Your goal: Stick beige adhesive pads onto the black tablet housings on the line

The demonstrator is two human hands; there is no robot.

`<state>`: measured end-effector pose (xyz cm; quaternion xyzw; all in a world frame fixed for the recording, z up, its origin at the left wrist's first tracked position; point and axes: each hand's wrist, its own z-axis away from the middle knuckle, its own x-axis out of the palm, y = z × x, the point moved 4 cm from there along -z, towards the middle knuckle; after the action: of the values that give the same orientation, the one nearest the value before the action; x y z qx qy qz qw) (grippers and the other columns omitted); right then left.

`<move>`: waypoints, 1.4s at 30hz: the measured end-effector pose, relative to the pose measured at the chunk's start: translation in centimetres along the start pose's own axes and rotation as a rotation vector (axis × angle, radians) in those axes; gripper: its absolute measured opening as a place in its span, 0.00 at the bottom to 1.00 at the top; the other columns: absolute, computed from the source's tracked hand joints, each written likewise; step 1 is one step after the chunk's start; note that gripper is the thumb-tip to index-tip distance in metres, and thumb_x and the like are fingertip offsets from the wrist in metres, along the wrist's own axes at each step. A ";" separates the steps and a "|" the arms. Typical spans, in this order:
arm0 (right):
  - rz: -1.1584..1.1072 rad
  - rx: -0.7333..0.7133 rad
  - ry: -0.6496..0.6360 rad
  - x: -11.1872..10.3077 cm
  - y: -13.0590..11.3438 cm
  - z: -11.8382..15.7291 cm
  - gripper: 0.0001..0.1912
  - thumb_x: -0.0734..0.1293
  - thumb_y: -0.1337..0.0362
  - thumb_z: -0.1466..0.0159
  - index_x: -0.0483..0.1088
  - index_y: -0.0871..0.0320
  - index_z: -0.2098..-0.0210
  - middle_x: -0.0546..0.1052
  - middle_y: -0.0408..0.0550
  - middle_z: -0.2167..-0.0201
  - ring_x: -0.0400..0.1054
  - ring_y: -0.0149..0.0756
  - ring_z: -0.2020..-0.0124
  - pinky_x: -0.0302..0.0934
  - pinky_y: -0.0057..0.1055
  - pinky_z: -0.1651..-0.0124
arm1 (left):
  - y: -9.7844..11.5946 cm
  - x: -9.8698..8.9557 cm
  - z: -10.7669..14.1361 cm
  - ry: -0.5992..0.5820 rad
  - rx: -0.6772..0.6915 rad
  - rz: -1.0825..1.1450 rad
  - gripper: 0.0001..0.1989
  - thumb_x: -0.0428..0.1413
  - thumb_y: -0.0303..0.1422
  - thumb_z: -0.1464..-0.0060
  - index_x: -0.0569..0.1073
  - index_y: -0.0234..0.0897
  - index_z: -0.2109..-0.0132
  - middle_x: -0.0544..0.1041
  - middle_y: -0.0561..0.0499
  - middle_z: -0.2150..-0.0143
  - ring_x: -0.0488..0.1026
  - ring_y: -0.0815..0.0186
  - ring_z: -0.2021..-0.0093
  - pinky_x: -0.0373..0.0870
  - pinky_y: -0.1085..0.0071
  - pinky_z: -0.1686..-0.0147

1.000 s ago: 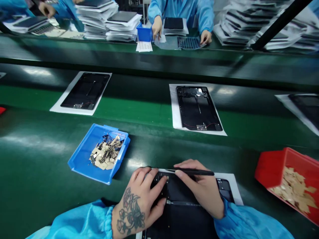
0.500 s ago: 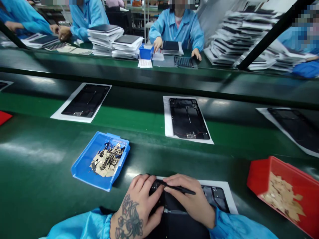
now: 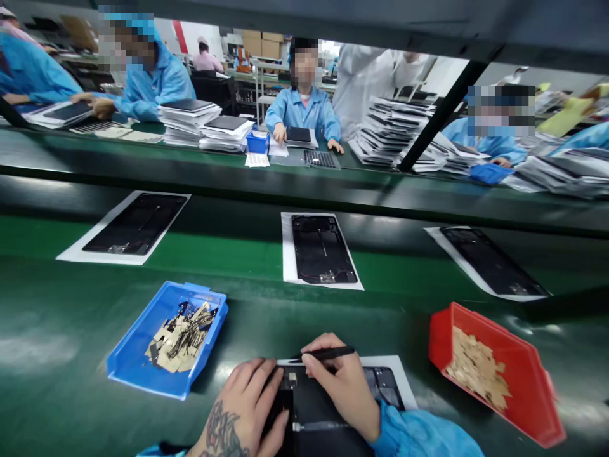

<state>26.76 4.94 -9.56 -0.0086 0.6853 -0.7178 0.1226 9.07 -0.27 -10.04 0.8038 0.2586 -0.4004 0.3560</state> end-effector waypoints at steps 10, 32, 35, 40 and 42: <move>-0.039 0.140 0.041 -3.4 -2.8 -1.2 0.20 0.57 0.51 0.32 0.69 0.60 0.66 0.73 0.50 0.68 0.69 0.38 0.69 0.68 0.33 0.67 | -0.4 -0.6 -0.2 -0.069 -0.005 0.042 0.21 0.51 0.41 0.39 0.66 0.32 0.45 0.66 0.38 0.47 0.63 0.49 0.49 0.67 0.52 0.54; 1.107 0.541 0.139 -9.8 0.1 -18.5 0.13 0.65 0.58 0.31 0.69 0.64 0.55 0.71 0.52 0.56 0.68 0.40 0.56 0.65 0.40 0.52 | -0.6 1.8 -5.9 -0.326 -0.173 0.034 0.07 0.49 0.25 0.40 0.67 0.34 0.67 0.68 0.48 0.65 0.64 0.60 0.63 0.64 0.64 0.61; 1.102 0.522 0.129 -9.2 0.0 -18.8 0.14 0.65 0.58 0.31 0.69 0.65 0.55 0.70 0.53 0.55 0.68 0.41 0.56 0.65 0.40 0.52 | -0.4 2.0 -5.7 -0.288 -0.145 0.021 0.08 0.47 0.23 0.40 0.66 0.34 0.67 0.67 0.47 0.64 0.64 0.59 0.63 0.63 0.65 0.62; 1.128 0.490 0.139 -9.6 -0.9 -19.5 0.13 0.65 0.59 0.31 0.69 0.64 0.55 0.71 0.53 0.56 0.68 0.40 0.57 0.66 0.39 0.54 | -0.2 1.2 -6.1 -0.294 -0.176 0.184 0.08 0.46 0.24 0.39 0.63 0.36 0.67 0.68 0.51 0.70 0.66 0.64 0.70 0.60 0.70 0.69; 1.167 0.495 0.170 -11.5 -1.5 -19.8 0.13 0.65 0.59 0.31 0.69 0.65 0.55 0.71 0.53 0.56 0.68 0.40 0.57 0.66 0.39 0.54 | -0.2 0.3 -6.7 -0.314 -0.217 0.301 0.08 0.47 0.25 0.39 0.62 0.36 0.68 0.67 0.53 0.73 0.66 0.66 0.73 0.58 0.71 0.72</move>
<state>34.09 26.57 -7.45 0.4514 0.3984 -0.6682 0.4370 12.15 5.10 -7.52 0.7182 0.1188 -0.4326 0.5319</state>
